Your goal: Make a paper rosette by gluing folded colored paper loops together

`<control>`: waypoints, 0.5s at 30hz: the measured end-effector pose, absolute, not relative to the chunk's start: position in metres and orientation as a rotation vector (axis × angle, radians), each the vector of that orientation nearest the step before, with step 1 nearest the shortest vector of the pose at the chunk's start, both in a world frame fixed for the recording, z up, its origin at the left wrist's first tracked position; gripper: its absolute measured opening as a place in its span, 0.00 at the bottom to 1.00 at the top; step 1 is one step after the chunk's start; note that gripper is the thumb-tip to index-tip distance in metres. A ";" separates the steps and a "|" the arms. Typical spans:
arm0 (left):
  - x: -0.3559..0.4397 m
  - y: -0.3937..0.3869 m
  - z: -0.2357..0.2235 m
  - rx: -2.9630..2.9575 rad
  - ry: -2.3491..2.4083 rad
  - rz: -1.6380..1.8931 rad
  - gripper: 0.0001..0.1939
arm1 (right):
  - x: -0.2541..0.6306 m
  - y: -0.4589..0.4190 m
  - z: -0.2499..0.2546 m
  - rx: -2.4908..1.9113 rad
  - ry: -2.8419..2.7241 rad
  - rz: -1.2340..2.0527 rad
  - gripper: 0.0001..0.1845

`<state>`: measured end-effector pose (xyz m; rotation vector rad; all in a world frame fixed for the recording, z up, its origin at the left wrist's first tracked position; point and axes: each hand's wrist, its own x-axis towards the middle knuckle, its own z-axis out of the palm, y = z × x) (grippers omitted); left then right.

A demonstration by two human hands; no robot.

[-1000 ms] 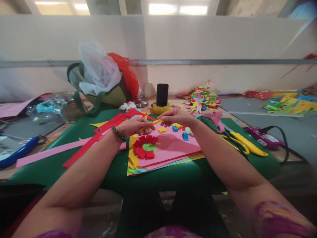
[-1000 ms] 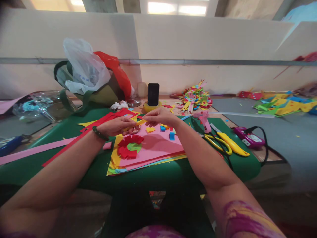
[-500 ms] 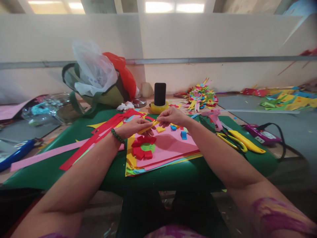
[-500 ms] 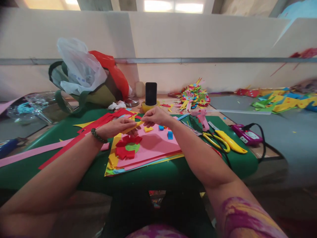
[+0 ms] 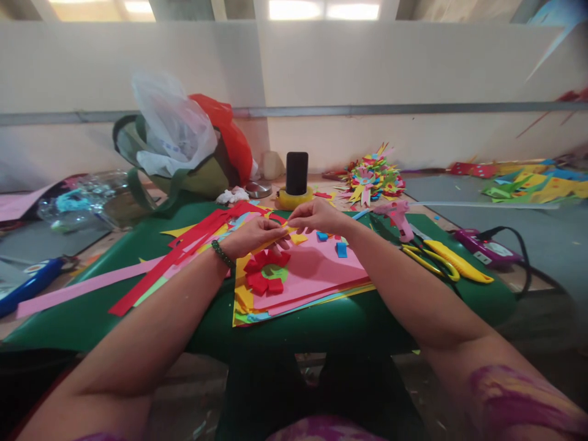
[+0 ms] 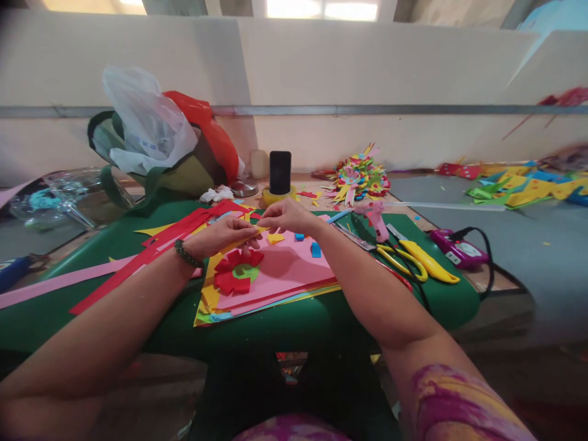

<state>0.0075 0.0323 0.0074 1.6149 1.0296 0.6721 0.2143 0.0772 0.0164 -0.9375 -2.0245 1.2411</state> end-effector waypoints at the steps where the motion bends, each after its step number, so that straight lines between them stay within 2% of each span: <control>1: 0.008 0.032 0.007 1.613 1.033 0.663 0.23 | 0.214 0.078 0.015 -0.918 -2.015 1.264 0.06; 15: -0.010 0.033 0.031 1.663 1.155 0.638 0.15 | 0.215 0.090 0.015 -0.733 -1.859 1.256 0.04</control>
